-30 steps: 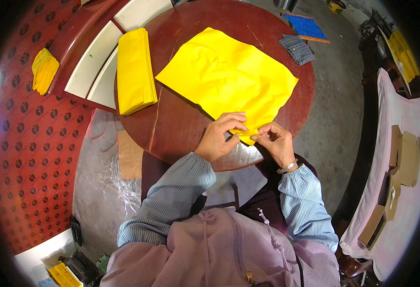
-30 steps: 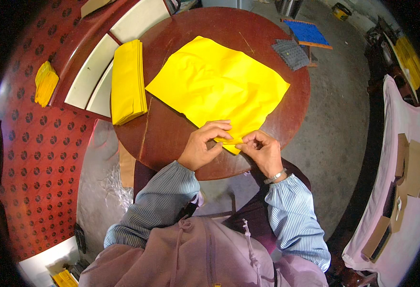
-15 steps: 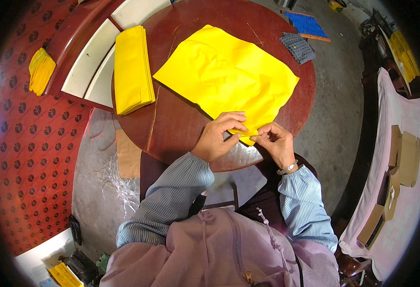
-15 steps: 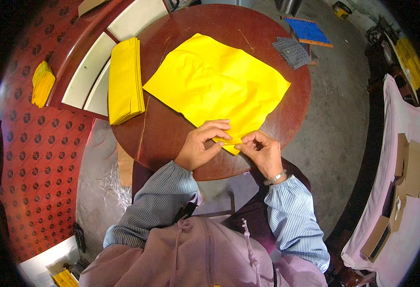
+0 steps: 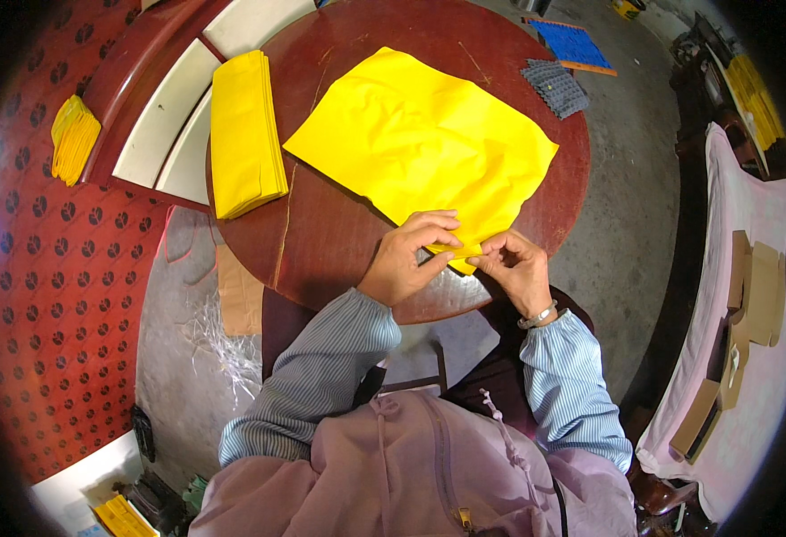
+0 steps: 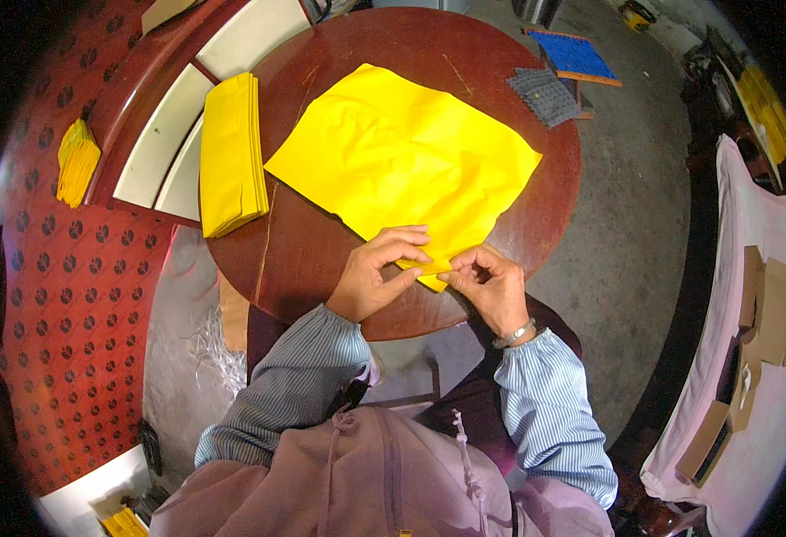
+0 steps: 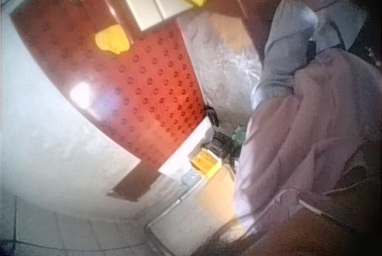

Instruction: The person folds yellow fabric pieces on a round wooden table. They fold each piece in half, then in half again, and place the folded items into a growing stack on the left side of the table.

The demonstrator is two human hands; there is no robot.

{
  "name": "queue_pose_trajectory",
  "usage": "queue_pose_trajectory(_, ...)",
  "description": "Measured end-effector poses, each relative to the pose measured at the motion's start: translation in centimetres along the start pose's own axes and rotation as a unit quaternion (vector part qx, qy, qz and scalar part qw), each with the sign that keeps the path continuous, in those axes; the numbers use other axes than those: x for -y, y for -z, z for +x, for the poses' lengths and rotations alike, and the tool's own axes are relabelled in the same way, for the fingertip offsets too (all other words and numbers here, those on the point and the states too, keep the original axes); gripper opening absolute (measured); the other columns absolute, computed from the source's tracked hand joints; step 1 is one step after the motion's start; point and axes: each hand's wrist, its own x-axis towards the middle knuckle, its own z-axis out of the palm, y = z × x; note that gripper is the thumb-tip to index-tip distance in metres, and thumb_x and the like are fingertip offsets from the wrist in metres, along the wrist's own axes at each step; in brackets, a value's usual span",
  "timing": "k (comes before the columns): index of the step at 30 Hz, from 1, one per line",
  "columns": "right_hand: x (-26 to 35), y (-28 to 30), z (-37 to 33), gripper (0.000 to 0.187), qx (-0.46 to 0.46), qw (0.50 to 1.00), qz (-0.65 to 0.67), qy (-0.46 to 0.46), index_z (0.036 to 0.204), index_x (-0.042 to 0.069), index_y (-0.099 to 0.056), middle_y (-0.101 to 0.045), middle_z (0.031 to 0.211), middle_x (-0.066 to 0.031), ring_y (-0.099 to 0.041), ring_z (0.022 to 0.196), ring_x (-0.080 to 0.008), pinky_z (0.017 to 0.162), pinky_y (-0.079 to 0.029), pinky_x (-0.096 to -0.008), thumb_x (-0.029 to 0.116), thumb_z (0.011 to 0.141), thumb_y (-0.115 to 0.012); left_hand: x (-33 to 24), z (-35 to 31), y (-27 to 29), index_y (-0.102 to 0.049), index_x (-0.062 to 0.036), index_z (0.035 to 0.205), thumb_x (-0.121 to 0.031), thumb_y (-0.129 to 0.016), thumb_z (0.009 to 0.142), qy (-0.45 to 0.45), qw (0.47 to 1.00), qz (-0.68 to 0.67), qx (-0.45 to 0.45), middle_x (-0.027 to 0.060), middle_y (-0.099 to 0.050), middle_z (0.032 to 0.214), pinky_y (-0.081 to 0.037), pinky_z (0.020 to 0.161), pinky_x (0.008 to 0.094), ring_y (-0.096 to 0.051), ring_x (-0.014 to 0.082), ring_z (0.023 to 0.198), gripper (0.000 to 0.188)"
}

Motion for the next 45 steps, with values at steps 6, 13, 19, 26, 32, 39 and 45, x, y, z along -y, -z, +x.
queue_pose_trajectory(6, 0.9, -0.2, 0.0, 0.018, -0.015, 1.000, -0.009, 0.002, 0.097, 0.001, -0.075, -0.065, 0.085, 0.0018, -0.054, 0.071, -0.0052, 0.065, -0.047, -0.0228, 0.006, 0.088, -0.089, -0.4, 0.0, -0.1, -0.073, 0.0003, 0.111, -0.001, -0.081, 0.086, -0.009, 0.999, 0.037, 0.000, 0.0169, -0.070, 0.136, -0.049, 0.116, 0.0418, -0.060, 0.0326, 0.140, 0.026)
queue_pose_trajectory(13, 2.5, -0.2, 1.1, 0.014, -0.092, 0.988, -0.084, 0.092, 0.097, -0.001, -0.076, -0.065, 0.083, -0.0030, -0.059, 0.071, -0.0097, 0.066, -0.050, -0.0261, 0.006, 0.090, -0.085, -0.1, -0.2, -1.9, -0.073, 0.0016, 0.106, -0.002, -0.084, 0.086, 0.008, 0.994, 0.062, -0.088, 0.0182, -0.076, 0.124, -0.054, 0.108, 0.0414, -0.068, 0.0343, 0.130, 0.023)
queue_pose_trajectory(19, 1.6, 7.4, 11.3, 0.019, -0.217, 0.938, -0.225, 0.154, 0.115, 0.001, -0.074, -0.069, 0.112, -0.0168, -0.072, 0.096, -0.0293, 0.085, -0.058, -0.0370, 0.014, 0.103, -0.069, -0.4, 0.0, -2.6, -0.076, 0.0015, 0.102, 0.001, -0.084, 0.084, 0.039, 0.988, 0.053, -0.136, 0.0191, -0.077, 0.123, -0.060, 0.080, 0.0317, -0.075, 0.0276, 0.115, 0.020)
queue_pose_trajectory(26, -4.1, 12.2, 21.8, 0.042, -0.201, 0.761, -0.615, 0.045, 0.139, 0.015, -0.070, -0.066, 0.139, -0.0038, -0.057, 0.130, -0.0283, 0.105, -0.047, -0.0491, 0.039, 0.105, -0.062, 0.1, 0.1, -2.6, -0.074, 0.0007, 0.101, 0.001, -0.083, 0.086, 0.009, 0.984, 0.100, -0.147, 0.0193, -0.078, 0.124, -0.058, 0.075, 0.0293, -0.076, 0.0250, 0.105, 0.018)
queue_pose_trajectory(32, -1.3, 13.6, 18.3, 0.033, -0.197, 0.839, -0.489, 0.136, 0.130, 0.010, -0.072, -0.070, 0.132, -0.0071, -0.061, 0.127, -0.0290, 0.104, -0.049, -0.0468, 0.029, 0.103, -0.067, 0.4, 0.0, -2.4, -0.073, 0.0013, 0.104, -0.002, -0.080, 0.090, 0.001, 0.986, 0.090, -0.141, 0.0187, -0.077, 0.126, -0.058, 0.075, 0.0292, -0.076, 0.0241, 0.105, 0.016)
queue_pose_trajectory(39, 2.9, 3.7, -0.3, 0.014, 0.063, 0.966, -0.174, 0.178, 0.102, 0.004, -0.078, -0.074, 0.101, -0.0096, -0.073, 0.095, -0.0285, 0.086, -0.058, -0.0369, 0.005, 0.089, -0.082, 0.4, -0.3, -2.3, -0.074, 0.0025, 0.113, -0.006, -0.076, 0.097, 0.059, 0.990, 0.043, -0.120, 0.0157, -0.076, 0.131, -0.057, 0.081, 0.0276, -0.075, 0.0203, 0.108, 0.019)
queue_pose_trajectory(45, 2.9, 2.0, -0.3, 0.024, 0.080, 0.938, -0.245, 0.233, 0.111, 0.006, -0.080, -0.071, 0.106, -0.0092, -0.072, 0.100, -0.0289, 0.088, -0.059, -0.0389, 0.007, 0.087, -0.082, 0.6, 0.0, -2.7, -0.072, -0.0033, 0.123, -0.007, -0.072, 0.100, 0.126, 0.983, -0.015, -0.133, 0.0127, -0.077, 0.128, -0.061, 0.091, 0.0345, -0.077, 0.0239, 0.109, 0.023)
